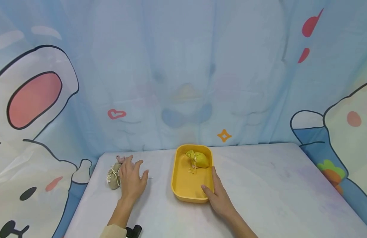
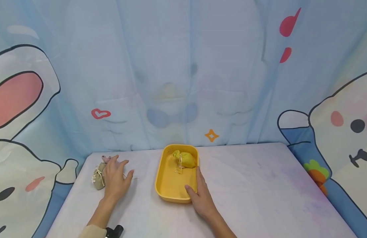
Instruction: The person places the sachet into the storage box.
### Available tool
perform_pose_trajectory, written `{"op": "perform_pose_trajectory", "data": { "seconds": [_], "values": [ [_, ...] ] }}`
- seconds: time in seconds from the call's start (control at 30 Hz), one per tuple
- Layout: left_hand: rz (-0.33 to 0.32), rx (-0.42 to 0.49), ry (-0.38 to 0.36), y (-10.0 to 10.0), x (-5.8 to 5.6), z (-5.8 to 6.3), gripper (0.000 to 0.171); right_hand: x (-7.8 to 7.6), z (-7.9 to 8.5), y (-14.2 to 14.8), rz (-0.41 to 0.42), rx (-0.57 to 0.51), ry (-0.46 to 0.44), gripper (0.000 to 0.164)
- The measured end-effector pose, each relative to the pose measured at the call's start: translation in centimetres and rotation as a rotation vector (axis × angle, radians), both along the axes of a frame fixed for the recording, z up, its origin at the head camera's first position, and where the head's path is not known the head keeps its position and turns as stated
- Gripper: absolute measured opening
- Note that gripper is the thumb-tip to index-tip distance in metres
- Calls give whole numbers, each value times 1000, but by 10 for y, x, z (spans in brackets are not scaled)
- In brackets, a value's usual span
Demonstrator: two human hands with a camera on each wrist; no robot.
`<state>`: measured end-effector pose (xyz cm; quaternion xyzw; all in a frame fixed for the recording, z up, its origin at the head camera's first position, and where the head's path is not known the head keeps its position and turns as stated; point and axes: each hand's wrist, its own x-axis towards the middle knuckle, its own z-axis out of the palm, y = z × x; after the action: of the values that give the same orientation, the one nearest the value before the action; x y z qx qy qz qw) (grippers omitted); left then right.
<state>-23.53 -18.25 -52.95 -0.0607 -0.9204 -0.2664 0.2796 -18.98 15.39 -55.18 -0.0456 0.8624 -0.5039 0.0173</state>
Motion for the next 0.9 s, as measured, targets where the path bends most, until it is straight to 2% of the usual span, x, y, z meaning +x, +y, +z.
{"op": "perform_pose_trajectory", "data": {
  "seconds": [0.3, 0.4, 0.7, 0.8, 0.9],
  "values": [
    [113, 21, -21, -7, 2, -11, 44, 1, 1, -1, -2, -9, -5, 84],
    [132, 30, -19, -9, 2, -12, 47, 1, 1, 0, -6, 0, 0, 84],
    [171, 76, 119, -12, 5, -16, 66, 1, 1, 0, -4, -2, -3, 84],
    [178, 76, 100, -13, 7, -17, 66, 1, 1, 0, -6, 3, -1, 84],
    [192, 50, 38, -16, 10, -19, 67, 1, 0, 0, -7, 5, -2, 83]
  ]
}}
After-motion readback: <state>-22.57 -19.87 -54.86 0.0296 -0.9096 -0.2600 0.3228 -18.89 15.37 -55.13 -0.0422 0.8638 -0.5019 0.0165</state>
